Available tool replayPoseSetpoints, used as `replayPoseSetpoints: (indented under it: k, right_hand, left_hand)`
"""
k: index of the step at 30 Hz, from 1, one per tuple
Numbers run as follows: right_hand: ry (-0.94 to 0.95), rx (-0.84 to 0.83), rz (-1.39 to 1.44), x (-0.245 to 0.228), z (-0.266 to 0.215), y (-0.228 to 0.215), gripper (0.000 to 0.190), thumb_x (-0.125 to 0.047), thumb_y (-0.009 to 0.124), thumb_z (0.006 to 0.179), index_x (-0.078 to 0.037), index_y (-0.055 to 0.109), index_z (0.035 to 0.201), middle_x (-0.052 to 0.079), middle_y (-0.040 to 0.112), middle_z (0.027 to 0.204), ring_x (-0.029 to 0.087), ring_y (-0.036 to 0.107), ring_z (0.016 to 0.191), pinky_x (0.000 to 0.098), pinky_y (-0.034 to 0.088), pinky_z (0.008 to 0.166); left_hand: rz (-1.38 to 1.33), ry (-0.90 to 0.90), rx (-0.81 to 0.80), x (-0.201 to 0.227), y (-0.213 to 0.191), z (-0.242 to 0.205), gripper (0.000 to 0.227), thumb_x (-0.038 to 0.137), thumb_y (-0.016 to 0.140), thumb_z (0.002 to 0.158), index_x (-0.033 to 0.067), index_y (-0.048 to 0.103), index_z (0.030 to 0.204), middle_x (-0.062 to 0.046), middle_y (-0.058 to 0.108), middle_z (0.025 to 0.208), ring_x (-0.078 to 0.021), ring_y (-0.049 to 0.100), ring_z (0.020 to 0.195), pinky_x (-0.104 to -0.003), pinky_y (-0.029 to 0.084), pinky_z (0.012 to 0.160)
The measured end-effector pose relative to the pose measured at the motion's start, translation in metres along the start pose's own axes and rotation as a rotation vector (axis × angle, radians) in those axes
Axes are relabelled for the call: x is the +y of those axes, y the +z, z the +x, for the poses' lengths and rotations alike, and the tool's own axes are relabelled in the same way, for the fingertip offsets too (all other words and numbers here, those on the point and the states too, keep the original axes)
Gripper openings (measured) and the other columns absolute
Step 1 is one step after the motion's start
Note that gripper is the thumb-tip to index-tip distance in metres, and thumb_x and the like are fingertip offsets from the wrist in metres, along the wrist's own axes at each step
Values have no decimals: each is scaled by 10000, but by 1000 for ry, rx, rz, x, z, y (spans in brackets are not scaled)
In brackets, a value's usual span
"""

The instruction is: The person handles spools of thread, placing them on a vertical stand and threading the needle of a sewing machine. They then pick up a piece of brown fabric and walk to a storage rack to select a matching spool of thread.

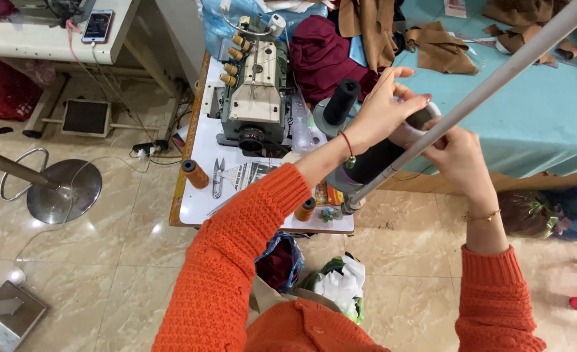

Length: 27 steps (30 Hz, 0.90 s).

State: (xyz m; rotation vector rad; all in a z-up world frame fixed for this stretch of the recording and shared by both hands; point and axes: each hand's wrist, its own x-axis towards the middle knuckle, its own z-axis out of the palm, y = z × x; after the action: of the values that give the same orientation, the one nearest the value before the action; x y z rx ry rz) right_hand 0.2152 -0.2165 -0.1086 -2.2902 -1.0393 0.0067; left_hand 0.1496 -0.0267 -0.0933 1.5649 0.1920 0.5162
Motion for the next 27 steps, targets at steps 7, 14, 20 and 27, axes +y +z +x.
replayPoseSetpoints:
  k: [7, 14, 20, 27]
  right_hand:
    - [-13, 261, 199, 44, -11, -34, 220, -61, 794, 1079, -38, 651, 1245, 109, 701, 1069, 150, 636, 916, 292, 566, 796]
    - [146, 399, 150, 154, -83, -70, 249, -231, 706, 1178, -121, 599, 1374, 123, 662, 1245, 247, 679, 1137, 369, 568, 1037]
    - [394, 227, -336, 198, -248, -41, 424, -519, 776, 1087, -149, 720, 1286, 147, 723, 1101, 321, 708, 959, 412, 541, 874]
    - [553, -158, -503, 162, -298, 99, 596, -528, 841, 866, -7, 802, 1154, 221, 774, 939, 364, 720, 870, 439, 515, 784]
  left_hand:
    - [-144, -22, -34, 3, -9, -50, 814, 364, 763, 782, 182, 426, 1500, -91, 579, 1458, -137, 745, 766, -233, 567, 723]
    - [-339, 234, -301, -17, -27, -117, 582, 156, 732, 953, 74, 509, 1484, -235, 492, 1483, -401, 671, 1201, -476, 613, 992]
    - [-249, 191, -300, -25, -84, -219, 318, 271, 739, 985, 156, 689, 1278, -35, 715, 1139, -187, 724, 1120, -313, 592, 981]
    - [-461, -268, 66, -92, -172, -387, 267, 132, 705, 967, 57, 666, 1221, -74, 728, 1211, -141, 694, 1095, -262, 547, 1017]
